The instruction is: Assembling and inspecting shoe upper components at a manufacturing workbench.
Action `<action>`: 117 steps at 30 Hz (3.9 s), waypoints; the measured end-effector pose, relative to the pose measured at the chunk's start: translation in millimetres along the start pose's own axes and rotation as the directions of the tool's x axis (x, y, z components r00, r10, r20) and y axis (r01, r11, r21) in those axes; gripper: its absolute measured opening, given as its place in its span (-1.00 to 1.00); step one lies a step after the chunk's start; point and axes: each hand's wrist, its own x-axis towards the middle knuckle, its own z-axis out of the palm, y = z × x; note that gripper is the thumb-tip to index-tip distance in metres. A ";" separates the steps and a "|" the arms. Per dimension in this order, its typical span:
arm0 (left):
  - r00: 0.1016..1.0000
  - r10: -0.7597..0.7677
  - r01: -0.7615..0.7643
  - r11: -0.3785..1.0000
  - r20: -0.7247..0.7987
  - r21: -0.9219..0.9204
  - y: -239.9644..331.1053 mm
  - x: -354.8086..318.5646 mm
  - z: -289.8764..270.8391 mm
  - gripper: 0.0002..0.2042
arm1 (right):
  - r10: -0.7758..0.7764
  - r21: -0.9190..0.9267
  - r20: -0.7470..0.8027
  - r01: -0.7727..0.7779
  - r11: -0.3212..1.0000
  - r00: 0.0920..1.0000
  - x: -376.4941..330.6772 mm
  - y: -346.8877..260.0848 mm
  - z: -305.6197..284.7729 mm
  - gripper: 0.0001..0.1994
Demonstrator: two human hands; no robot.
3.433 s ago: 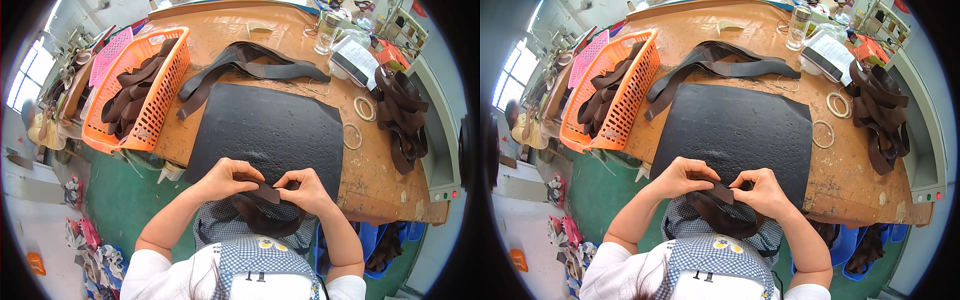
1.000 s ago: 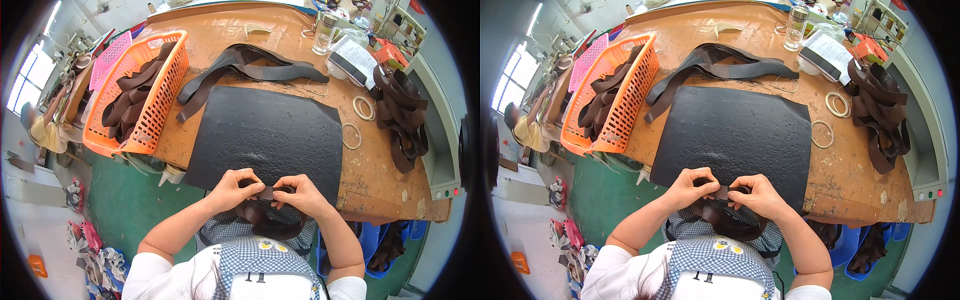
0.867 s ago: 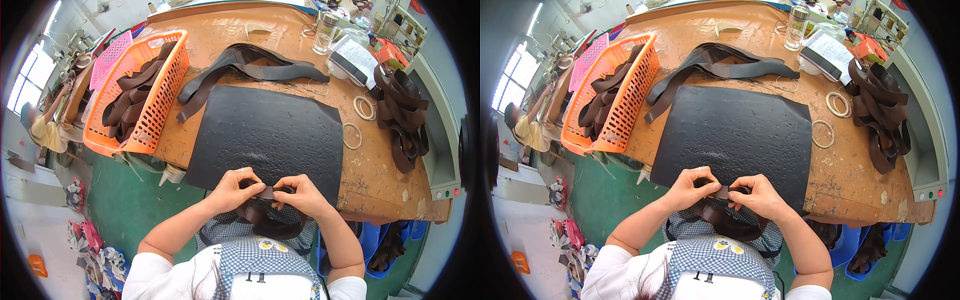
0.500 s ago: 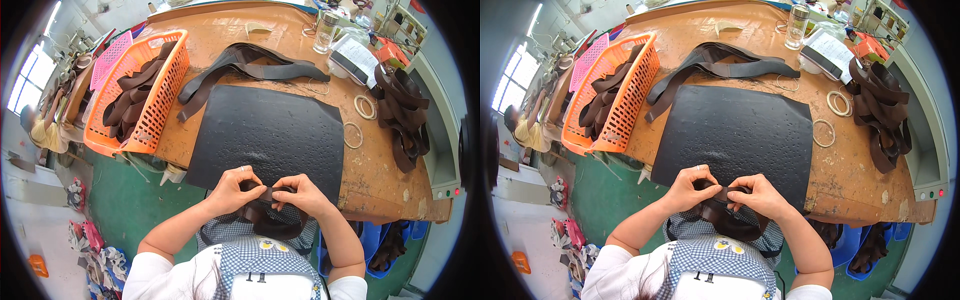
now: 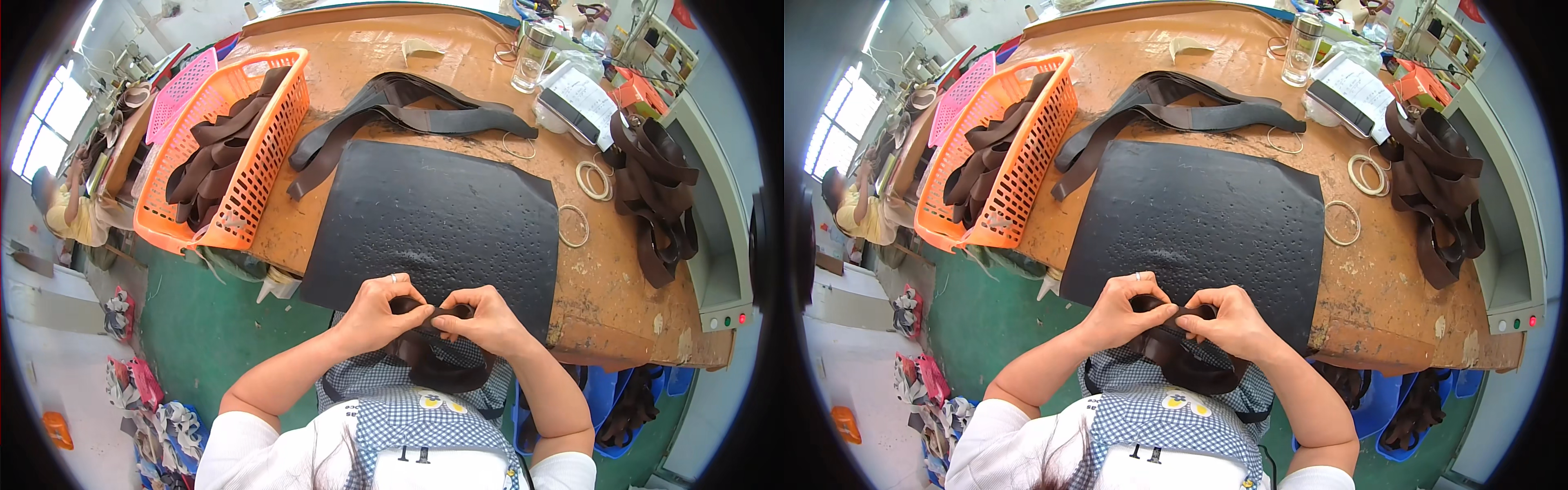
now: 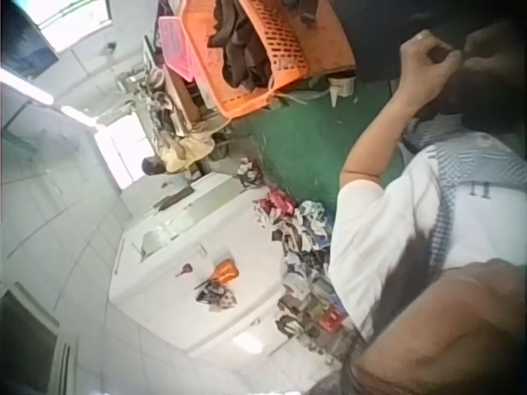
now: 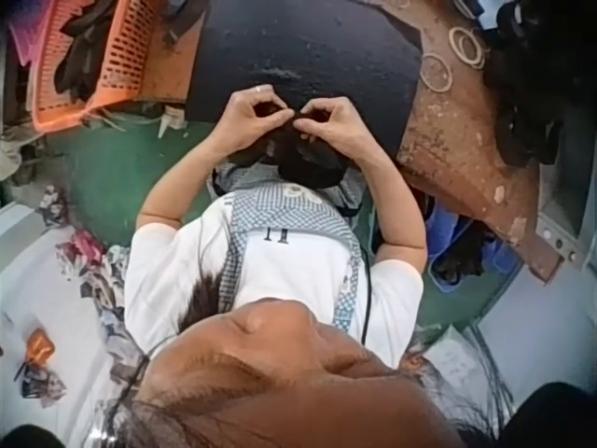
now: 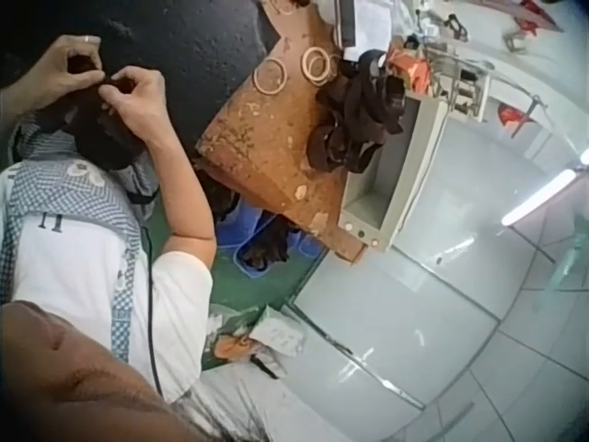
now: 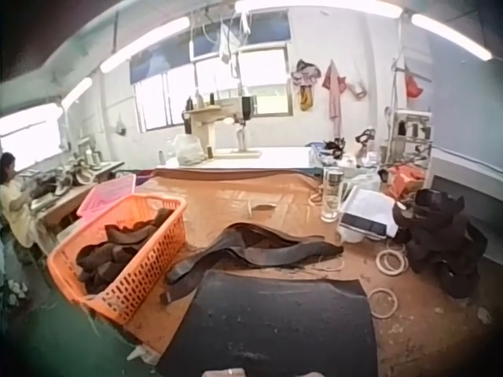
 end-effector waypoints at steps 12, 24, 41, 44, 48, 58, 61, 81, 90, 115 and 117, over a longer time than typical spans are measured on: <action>0.993 0.117 -0.118 0.992 0.035 0.040 17.5 15.0 -14.7 -0.89 | -0.485 -0.664 -0.023 0.349 0.661 0.874 -1.2 -31.0 -7.9 -0.86; 0.975 0.184 -0.208 0.952 0.123 0.223 38.4 41.4 -53.8 -0.84 | -0.241 -0.501 -0.016 0.201 0.842 0.970 -3.8 -76.2 -25.0 -0.87; 0.243 0.969 -0.570 0.102 0.049 0.815 89.7 53.9 -96.6 -0.88 | -0.556 -0.034 -0.151 0.558 0.829 0.817 -33.1 -133.9 -31.9 -0.77; 0.458 0.879 -0.633 0.215 0.135 0.744 34.3 46.0 -72.5 -0.82 | -0.344 -0.083 -0.068 0.338 0.937 0.937 -14.7 -86.1 -29.9 -0.74; 0.785 0.598 -0.573 0.605 0.159 0.553 -5.6 17.7 -37.3 -0.47 | -0.436 -0.316 -0.193 0.365 0.876 0.879 -2.5 -28.4 -5.7 -0.80; 0.890 0.455 -0.452 0.867 0.038 0.211 0.3 19.8 -16.1 -0.84 | -0.513 -0.358 -0.274 0.409 0.839 0.814 -1.0 -5.9 13.2 -0.85; 0.910 0.415 -0.411 0.899 0.007 0.148 -0.9 15.4 -13.5 -0.88 | -0.595 -0.465 -0.247 0.445 0.765 0.765 -3.7 -5.2 14.4 -0.83; 0.686 0.720 -0.641 0.532 0.102 0.554 6.2 10.8 -8.2 -0.84 | -0.490 -0.342 -0.235 0.401 0.850 0.839 -4.1 -0.3 10.5 -0.84; 0.559 0.824 -0.730 0.437 0.091 0.526 -5.7 5.1 -1.8 -0.77 | -0.247 -0.052 -0.016 0.246 0.968 0.969 0.0 -12.9 -6.7 -0.81; 0.736 0.675 -0.558 0.640 -0.041 0.529 -5.5 11.0 9.2 -0.75 | -0.200 0.178 -0.154 0.226 0.958 0.968 -0.8 1.2 11.6 -0.81; 0.781 0.623 -0.550 0.722 -0.048 0.420 -0.2 14.5 5.8 -0.74 | -0.433 -0.274 -0.194 0.375 0.885 0.880 -7.0 -10.3 14.5 -0.82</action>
